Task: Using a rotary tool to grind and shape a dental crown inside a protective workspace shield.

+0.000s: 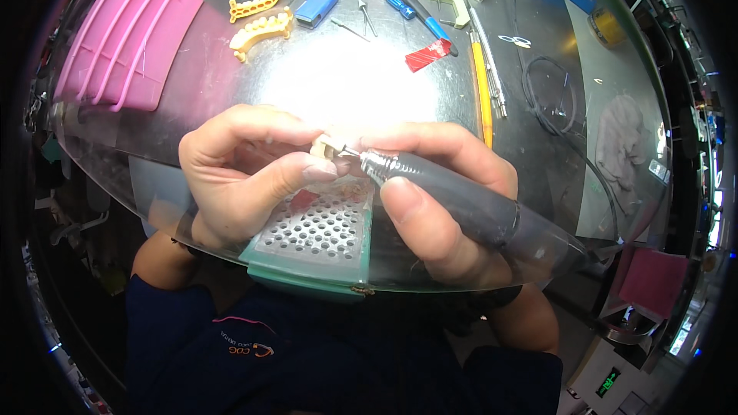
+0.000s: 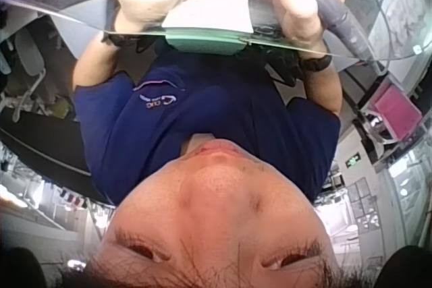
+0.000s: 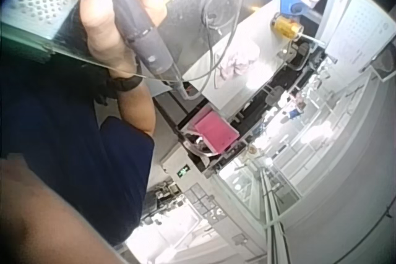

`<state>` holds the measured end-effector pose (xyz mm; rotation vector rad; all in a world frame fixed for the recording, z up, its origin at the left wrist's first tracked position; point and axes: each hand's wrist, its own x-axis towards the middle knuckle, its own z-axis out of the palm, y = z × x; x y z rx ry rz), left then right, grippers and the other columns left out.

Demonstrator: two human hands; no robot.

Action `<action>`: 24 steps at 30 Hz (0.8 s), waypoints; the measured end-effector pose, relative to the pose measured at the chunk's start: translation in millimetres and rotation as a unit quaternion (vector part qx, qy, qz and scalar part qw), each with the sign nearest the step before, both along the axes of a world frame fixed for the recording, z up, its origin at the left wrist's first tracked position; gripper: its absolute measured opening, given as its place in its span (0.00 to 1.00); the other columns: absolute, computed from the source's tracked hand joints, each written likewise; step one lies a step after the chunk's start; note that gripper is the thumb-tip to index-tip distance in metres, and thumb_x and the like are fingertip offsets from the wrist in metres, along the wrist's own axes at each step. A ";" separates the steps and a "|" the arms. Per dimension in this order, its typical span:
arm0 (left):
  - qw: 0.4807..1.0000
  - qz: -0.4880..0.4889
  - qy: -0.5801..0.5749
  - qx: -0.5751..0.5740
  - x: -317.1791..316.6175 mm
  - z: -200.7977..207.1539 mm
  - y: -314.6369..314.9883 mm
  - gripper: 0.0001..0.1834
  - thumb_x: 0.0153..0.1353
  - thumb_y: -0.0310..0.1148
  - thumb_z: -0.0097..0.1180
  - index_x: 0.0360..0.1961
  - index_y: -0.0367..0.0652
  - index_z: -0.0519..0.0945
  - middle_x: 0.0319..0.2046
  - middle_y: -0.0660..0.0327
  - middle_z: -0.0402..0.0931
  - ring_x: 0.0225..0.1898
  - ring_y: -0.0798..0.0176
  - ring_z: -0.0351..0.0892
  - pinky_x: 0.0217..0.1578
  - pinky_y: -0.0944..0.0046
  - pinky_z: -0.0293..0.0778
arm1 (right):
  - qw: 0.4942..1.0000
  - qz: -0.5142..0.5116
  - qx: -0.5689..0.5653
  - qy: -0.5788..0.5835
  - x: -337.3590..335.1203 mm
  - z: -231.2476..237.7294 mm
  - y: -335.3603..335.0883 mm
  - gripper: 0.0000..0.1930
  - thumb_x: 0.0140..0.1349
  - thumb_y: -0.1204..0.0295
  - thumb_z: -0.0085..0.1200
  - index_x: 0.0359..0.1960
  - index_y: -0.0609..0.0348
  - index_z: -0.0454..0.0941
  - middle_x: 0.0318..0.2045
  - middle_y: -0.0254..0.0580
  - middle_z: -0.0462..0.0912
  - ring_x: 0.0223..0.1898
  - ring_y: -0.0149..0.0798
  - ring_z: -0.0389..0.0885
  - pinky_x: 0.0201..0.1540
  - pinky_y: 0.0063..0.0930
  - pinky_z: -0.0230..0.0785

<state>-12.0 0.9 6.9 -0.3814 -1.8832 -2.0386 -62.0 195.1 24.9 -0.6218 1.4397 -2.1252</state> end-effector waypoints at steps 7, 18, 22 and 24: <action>1.000 -0.002 -0.012 0.004 1.5 1.1 0.4 0.13 0.51 0.13 0.62 0.40 0.29 0.77 0.34 0.50 0.81 0.36 0.65 0.82 0.37 0.68 0.77 | 1.000 -0.002 0.005 0.004 0.4 0.7 0.2 0.16 0.60 0.72 0.49 0.48 0.69 0.73 0.46 0.53 0.80 0.50 0.37 0.76 0.56 0.32 0.66; 0.999 0.019 0.023 -0.021 -0.9 -3.9 -0.8 0.14 0.50 0.13 0.63 0.39 0.29 0.78 0.33 0.51 0.81 0.34 0.65 0.82 0.36 0.68 0.77 | 1.000 -0.017 -0.019 -0.003 2.0 -1.6 -1.2 0.17 0.59 0.73 0.48 0.48 0.69 0.70 0.48 0.55 0.78 0.51 0.40 0.77 0.56 0.35 0.67; 0.999 -0.003 0.027 -0.036 -2.1 -2.8 -3.7 0.15 0.49 0.12 0.63 0.40 0.29 0.78 0.35 0.50 0.81 0.35 0.64 0.82 0.37 0.67 0.77 | 0.999 -0.022 -0.029 -0.003 1.6 -1.9 -3.2 0.18 0.58 0.72 0.47 0.49 0.69 0.70 0.48 0.56 0.78 0.51 0.41 0.77 0.57 0.36 0.67; 0.995 -0.005 0.075 -0.061 -6.3 -6.8 -6.3 0.16 0.48 0.12 0.63 0.40 0.28 0.78 0.36 0.50 0.81 0.36 0.63 0.82 0.38 0.67 0.77 | 1.000 -0.022 -0.020 -0.010 1.7 -0.6 -3.5 0.18 0.58 0.71 0.47 0.48 0.69 0.70 0.48 0.56 0.78 0.51 0.41 0.77 0.56 0.36 0.67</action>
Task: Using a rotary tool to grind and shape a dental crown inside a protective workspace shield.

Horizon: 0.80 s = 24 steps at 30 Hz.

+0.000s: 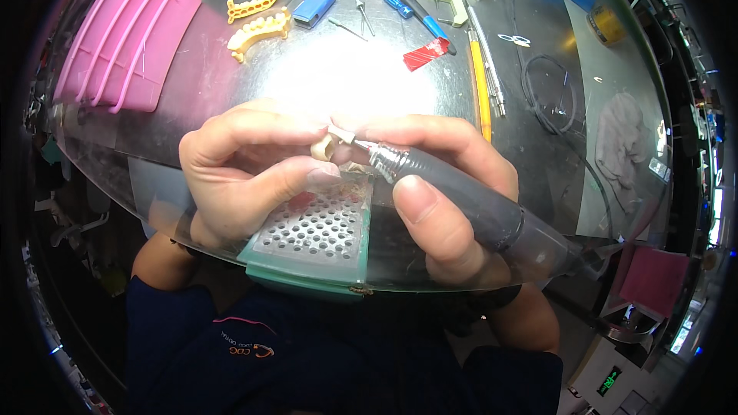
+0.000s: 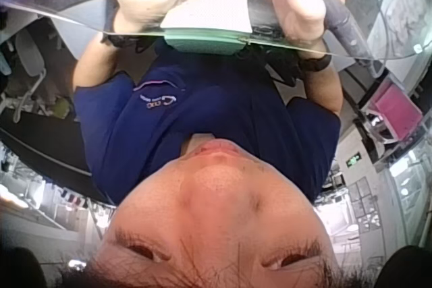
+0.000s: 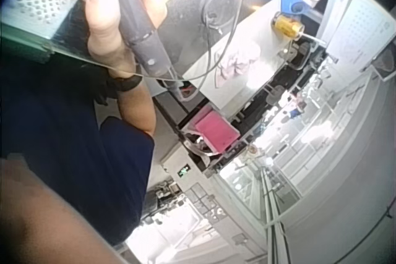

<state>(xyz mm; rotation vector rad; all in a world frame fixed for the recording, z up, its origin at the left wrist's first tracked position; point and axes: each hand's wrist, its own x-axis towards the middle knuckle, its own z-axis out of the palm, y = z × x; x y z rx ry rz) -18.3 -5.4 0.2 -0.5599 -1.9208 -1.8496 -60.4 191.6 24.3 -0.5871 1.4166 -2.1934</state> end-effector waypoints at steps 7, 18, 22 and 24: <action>0.997 0.010 -0.055 0.052 4.6 4.8 5.9 0.15 0.48 0.11 0.62 0.39 0.29 0.78 0.37 0.49 0.80 0.38 0.63 0.81 0.38 0.66 0.77 | 1.000 0.011 0.007 0.027 -3.5 -2.1 2.2 0.16 0.60 0.72 0.47 0.48 0.69 0.71 0.47 0.55 0.79 0.51 0.40 0.77 0.56 0.34 0.66; 0.997 0.001 -0.055 0.045 3.4 2.9 4.2 0.14 0.48 0.12 0.62 0.38 0.29 0.78 0.36 0.49 0.80 0.37 0.64 0.81 0.38 0.67 0.76 | 0.999 0.011 0.014 0.030 -1.9 0.3 0.9 0.16 0.61 0.73 0.47 0.48 0.70 0.72 0.46 0.55 0.80 0.51 0.39 0.77 0.57 0.33 0.66; 0.997 0.000 -0.060 0.052 4.6 4.4 4.4 0.14 0.48 0.11 0.62 0.38 0.29 0.78 0.36 0.49 0.80 0.37 0.64 0.81 0.39 0.66 0.76 | 0.999 0.021 0.014 0.022 -2.6 1.5 1.6 0.15 0.61 0.73 0.47 0.47 0.70 0.72 0.45 0.55 0.80 0.50 0.39 0.77 0.56 0.33 0.66; 0.997 0.001 -0.053 0.054 3.1 3.8 5.1 0.14 0.48 0.11 0.62 0.38 0.30 0.78 0.36 0.49 0.80 0.37 0.64 0.81 0.39 0.66 0.76 | 1.000 0.014 0.022 0.013 -1.4 2.1 1.9 0.15 0.61 0.73 0.47 0.47 0.70 0.72 0.45 0.55 0.80 0.50 0.38 0.77 0.56 0.33 0.66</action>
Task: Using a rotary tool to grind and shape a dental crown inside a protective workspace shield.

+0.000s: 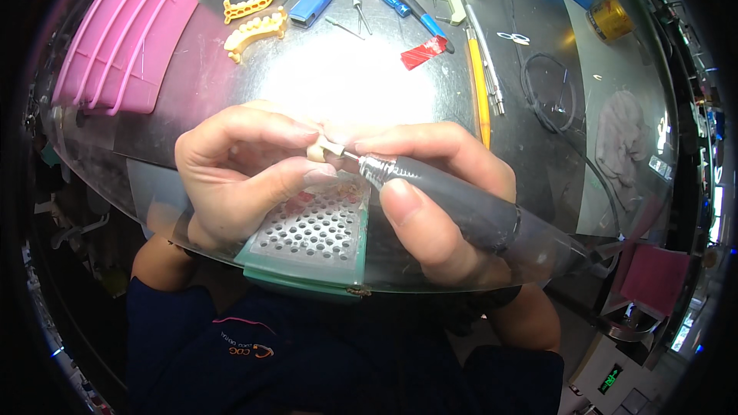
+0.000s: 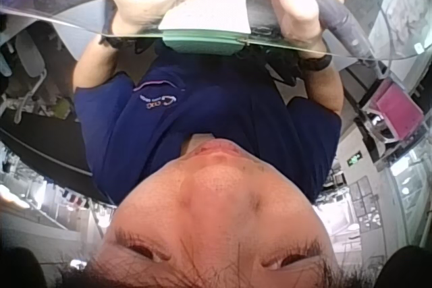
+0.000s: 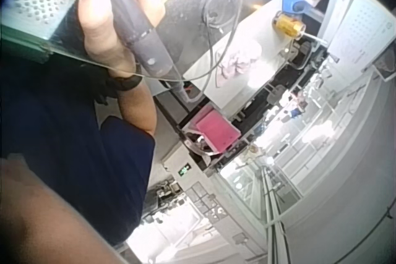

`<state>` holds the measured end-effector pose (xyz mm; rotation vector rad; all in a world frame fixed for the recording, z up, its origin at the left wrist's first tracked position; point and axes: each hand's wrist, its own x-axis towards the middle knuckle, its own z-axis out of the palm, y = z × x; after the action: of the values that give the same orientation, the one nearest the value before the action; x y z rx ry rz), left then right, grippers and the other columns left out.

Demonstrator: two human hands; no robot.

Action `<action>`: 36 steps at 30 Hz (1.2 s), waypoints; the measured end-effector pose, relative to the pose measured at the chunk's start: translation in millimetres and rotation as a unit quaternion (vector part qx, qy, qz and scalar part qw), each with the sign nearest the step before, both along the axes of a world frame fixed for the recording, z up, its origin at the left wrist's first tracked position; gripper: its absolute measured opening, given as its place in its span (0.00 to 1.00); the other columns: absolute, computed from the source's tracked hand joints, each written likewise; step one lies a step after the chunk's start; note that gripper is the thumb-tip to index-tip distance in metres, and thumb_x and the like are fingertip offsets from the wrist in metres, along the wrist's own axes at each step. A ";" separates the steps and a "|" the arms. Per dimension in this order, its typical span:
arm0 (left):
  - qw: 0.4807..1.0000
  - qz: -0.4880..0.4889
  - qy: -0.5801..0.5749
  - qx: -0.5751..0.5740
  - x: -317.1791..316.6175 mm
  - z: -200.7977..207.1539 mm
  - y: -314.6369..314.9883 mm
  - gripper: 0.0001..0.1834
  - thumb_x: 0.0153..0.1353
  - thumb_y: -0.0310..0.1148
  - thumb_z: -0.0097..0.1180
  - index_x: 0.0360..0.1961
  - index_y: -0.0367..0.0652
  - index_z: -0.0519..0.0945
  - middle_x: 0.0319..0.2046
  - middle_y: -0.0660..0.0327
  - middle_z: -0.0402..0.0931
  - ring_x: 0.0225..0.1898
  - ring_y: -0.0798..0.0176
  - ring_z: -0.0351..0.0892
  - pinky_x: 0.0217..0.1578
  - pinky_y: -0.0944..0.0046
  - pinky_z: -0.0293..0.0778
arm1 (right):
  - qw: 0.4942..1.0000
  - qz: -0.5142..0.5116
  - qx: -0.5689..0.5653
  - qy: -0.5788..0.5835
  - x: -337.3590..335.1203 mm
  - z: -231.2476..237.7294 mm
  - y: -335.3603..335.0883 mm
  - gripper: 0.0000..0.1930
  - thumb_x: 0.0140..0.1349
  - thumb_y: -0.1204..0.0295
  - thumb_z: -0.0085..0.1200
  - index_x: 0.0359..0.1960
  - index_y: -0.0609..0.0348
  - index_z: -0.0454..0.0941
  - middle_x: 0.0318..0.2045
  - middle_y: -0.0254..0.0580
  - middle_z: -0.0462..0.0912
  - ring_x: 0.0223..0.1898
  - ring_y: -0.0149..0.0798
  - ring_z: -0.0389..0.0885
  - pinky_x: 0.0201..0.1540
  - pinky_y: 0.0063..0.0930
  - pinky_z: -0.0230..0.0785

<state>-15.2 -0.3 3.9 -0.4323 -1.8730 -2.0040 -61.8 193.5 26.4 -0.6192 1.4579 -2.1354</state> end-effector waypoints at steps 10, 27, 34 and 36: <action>1.000 -0.006 -0.004 0.008 0.0 -1.1 -0.2 0.14 0.48 0.11 0.62 0.37 0.29 0.77 0.36 0.49 0.80 0.38 0.63 0.81 0.40 0.66 0.76 | 1.000 -0.001 0.017 0.023 -0.9 0.2 1.1 0.16 0.60 0.72 0.48 0.47 0.70 0.72 0.45 0.54 0.79 0.49 0.37 0.77 0.54 0.31 0.67; 1.000 -0.012 0.012 0.005 -2.4 -1.9 0.4 0.15 0.47 0.11 0.62 0.37 0.31 0.76 0.35 0.50 0.79 0.38 0.62 0.81 0.40 0.65 0.76 | 1.000 0.008 0.010 0.022 -2.5 -2.5 4.4 0.15 0.59 0.74 0.48 0.47 0.70 0.71 0.46 0.54 0.79 0.50 0.38 0.77 0.55 0.33 0.67; 1.000 -0.019 0.001 0.018 -1.1 0.4 1.2 0.15 0.47 0.11 0.62 0.37 0.31 0.76 0.35 0.50 0.79 0.38 0.63 0.81 0.39 0.66 0.76 | 0.999 0.002 -0.009 0.033 -0.8 -2.9 1.0 0.16 0.59 0.75 0.48 0.47 0.71 0.71 0.46 0.55 0.79 0.50 0.39 0.77 0.56 0.33 0.67; 1.000 -0.017 0.007 0.008 -0.1 0.6 -0.2 0.15 0.47 0.10 0.62 0.37 0.31 0.76 0.35 0.50 0.79 0.37 0.63 0.80 0.39 0.66 0.76 | 1.000 0.002 -0.006 0.023 0.1 -0.7 0.9 0.15 0.60 0.75 0.47 0.47 0.71 0.71 0.46 0.56 0.79 0.50 0.39 0.77 0.56 0.33 0.67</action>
<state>-15.3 -0.5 4.5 -0.4759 -1.8523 -2.0319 -61.7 194.4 25.7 -0.6798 1.4676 -2.1420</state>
